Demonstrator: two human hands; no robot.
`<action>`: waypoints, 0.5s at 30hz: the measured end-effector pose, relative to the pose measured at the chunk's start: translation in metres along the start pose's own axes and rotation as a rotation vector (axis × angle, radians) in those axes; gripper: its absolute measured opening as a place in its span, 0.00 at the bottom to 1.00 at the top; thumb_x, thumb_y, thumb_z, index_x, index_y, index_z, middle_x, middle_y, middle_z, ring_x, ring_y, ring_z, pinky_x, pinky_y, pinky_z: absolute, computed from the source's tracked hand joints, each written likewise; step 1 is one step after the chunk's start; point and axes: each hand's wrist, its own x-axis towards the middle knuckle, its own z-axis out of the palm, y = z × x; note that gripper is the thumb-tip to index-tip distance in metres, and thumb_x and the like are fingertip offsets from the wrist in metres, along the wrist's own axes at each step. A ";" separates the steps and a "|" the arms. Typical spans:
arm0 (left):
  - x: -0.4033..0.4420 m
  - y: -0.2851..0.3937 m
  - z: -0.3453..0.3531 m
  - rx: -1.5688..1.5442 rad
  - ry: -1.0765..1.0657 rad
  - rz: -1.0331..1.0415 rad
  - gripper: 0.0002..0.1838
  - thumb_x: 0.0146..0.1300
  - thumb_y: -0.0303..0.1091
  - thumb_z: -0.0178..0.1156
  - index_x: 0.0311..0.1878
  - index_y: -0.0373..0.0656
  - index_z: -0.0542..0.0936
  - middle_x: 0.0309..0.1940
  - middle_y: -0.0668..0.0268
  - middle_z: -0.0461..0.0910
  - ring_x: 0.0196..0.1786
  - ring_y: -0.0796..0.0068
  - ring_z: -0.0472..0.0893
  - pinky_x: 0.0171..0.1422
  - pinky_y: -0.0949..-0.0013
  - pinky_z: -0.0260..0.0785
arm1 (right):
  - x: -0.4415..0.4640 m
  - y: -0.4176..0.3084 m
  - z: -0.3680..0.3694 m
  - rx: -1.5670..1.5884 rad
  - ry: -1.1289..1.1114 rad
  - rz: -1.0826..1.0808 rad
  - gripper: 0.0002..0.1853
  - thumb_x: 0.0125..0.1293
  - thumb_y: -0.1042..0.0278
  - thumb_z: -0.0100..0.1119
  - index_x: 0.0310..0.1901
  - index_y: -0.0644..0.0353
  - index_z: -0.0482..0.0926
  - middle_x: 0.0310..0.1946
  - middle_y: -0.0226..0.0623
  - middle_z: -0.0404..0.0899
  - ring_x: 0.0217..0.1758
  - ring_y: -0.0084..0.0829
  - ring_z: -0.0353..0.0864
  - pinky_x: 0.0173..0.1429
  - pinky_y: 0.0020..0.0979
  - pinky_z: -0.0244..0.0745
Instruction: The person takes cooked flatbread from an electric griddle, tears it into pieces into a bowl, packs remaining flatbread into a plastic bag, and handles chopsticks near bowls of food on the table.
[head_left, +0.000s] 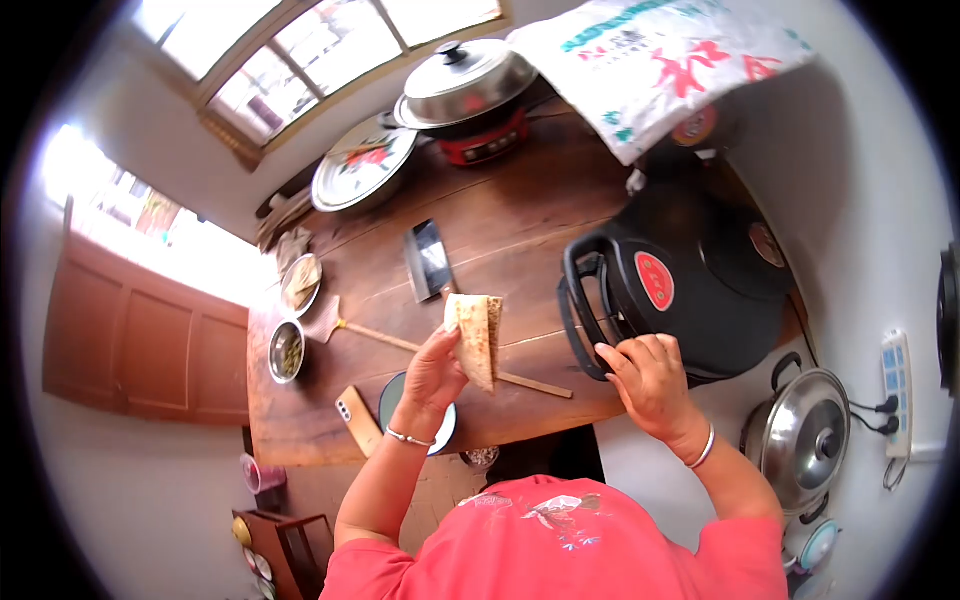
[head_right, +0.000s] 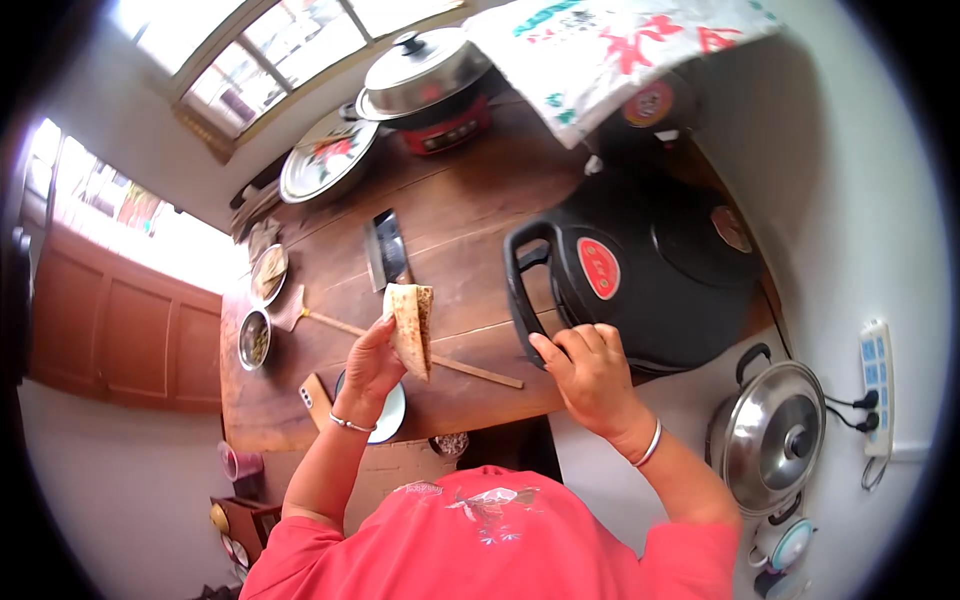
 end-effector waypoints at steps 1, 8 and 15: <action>-0.007 0.002 0.001 -0.018 -0.057 0.008 0.20 0.59 0.29 0.57 0.55 0.36 0.69 0.48 0.58 0.77 0.49 0.65 0.78 0.57 0.61 0.70 | -0.006 -0.001 0.013 -0.022 -0.032 0.008 0.21 0.49 0.73 0.60 0.49 0.56 0.74 0.32 0.29 0.71 0.37 0.30 0.70 0.46 0.34 0.60; -0.047 0.014 -0.013 -0.085 -0.080 0.121 0.19 0.60 0.28 0.57 0.55 0.38 0.69 0.48 0.60 0.76 0.51 0.67 0.77 0.58 0.61 0.68 | -0.017 -0.007 0.047 -0.071 -0.175 0.050 0.23 0.48 0.74 0.61 0.50 0.56 0.73 0.32 0.31 0.70 0.39 0.31 0.69 0.47 0.36 0.61; -0.084 0.020 -0.047 -0.212 -0.101 0.185 0.23 0.59 0.27 0.58 0.58 0.38 0.66 0.52 0.62 0.74 0.55 0.68 0.74 0.62 0.64 0.65 | -0.019 -0.015 0.056 -0.124 -0.244 0.064 0.25 0.47 0.74 0.63 0.51 0.57 0.72 0.36 0.34 0.69 0.43 0.35 0.68 0.50 0.39 0.61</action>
